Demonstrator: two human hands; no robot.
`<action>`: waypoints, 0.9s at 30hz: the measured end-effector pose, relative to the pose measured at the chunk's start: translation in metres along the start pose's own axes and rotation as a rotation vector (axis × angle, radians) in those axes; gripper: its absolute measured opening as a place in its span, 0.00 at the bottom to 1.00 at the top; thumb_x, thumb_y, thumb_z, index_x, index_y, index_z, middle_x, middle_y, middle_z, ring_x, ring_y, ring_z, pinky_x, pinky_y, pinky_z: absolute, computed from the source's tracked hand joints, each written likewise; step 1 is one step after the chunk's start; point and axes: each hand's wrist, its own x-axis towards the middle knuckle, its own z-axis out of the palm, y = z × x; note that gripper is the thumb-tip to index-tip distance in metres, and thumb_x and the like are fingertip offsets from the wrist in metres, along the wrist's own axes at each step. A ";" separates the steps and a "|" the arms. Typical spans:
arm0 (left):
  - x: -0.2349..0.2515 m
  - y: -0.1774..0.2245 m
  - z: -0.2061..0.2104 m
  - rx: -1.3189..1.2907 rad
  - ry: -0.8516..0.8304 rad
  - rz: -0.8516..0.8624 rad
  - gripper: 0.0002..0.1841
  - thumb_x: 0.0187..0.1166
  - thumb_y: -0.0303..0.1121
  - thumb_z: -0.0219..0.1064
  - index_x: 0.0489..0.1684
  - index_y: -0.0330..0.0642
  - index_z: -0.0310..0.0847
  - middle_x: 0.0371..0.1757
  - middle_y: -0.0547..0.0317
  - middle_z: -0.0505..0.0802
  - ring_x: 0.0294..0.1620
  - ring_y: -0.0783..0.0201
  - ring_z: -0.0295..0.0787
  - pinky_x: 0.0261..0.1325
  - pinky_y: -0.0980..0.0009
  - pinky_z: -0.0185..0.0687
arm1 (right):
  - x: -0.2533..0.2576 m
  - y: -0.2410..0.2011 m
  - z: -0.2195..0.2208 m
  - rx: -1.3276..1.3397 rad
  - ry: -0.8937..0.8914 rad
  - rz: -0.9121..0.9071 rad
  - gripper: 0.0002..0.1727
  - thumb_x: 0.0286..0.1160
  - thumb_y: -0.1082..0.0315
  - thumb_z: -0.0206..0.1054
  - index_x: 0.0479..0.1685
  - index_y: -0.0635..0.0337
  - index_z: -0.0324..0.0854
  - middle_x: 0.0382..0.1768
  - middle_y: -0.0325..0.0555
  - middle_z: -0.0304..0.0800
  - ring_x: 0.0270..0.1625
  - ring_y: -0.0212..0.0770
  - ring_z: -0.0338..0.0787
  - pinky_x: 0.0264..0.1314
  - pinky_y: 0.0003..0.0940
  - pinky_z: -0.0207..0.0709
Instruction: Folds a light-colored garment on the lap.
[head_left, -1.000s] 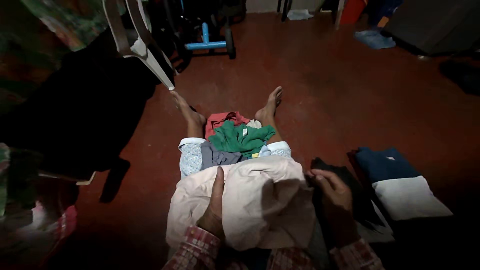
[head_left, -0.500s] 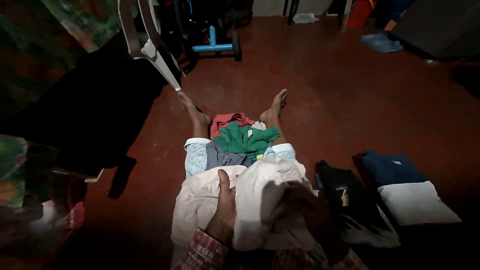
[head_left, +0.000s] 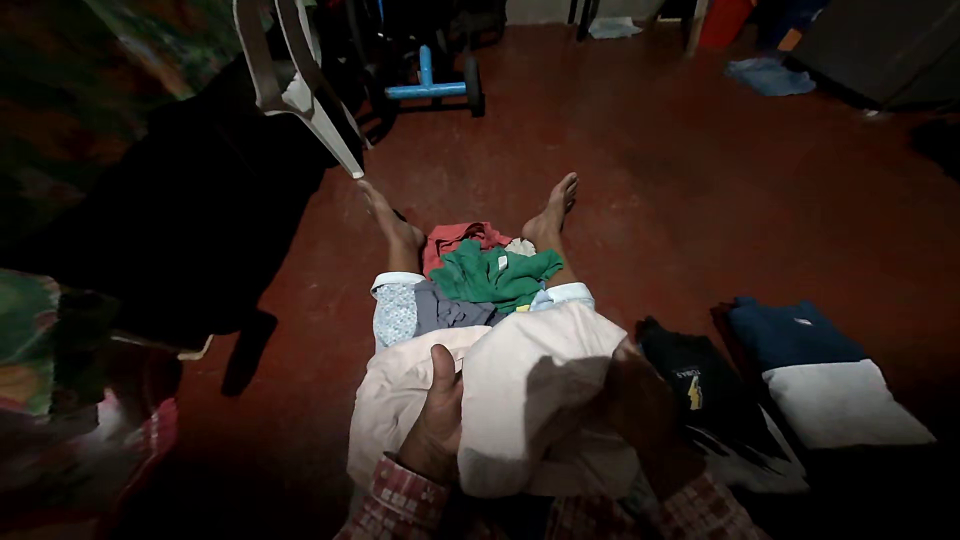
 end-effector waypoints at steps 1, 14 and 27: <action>-0.004 0.003 -0.002 0.056 0.043 0.012 0.42 0.67 0.73 0.65 0.71 0.49 0.84 0.64 0.54 0.93 0.67 0.61 0.90 0.71 0.59 0.85 | 0.003 -0.003 -0.004 -0.068 -0.005 -0.012 0.18 0.80 0.58 0.65 0.65 0.51 0.78 0.48 0.31 0.93 0.50 0.29 0.92 0.55 0.33 0.88; 0.002 0.025 0.017 0.627 0.630 -0.074 0.27 0.73 0.22 0.69 0.75 0.40 0.71 0.40 0.59 0.94 0.22 0.77 0.82 0.24 0.82 0.77 | -0.017 -0.073 0.009 -0.754 0.188 -0.450 0.14 0.72 0.77 0.67 0.56 0.64 0.80 0.31 0.24 0.84 0.31 0.18 0.82 0.37 0.15 0.80; -0.005 0.025 0.042 1.591 0.378 -0.041 0.13 0.74 0.33 0.75 0.54 0.45 0.92 0.42 0.59 0.88 0.42 0.72 0.83 0.46 0.77 0.79 | -0.037 -0.069 -0.014 -1.335 0.010 -0.558 0.12 0.71 0.68 0.66 0.42 0.66 0.92 0.37 0.51 0.84 0.40 0.26 0.81 0.42 0.12 0.75</action>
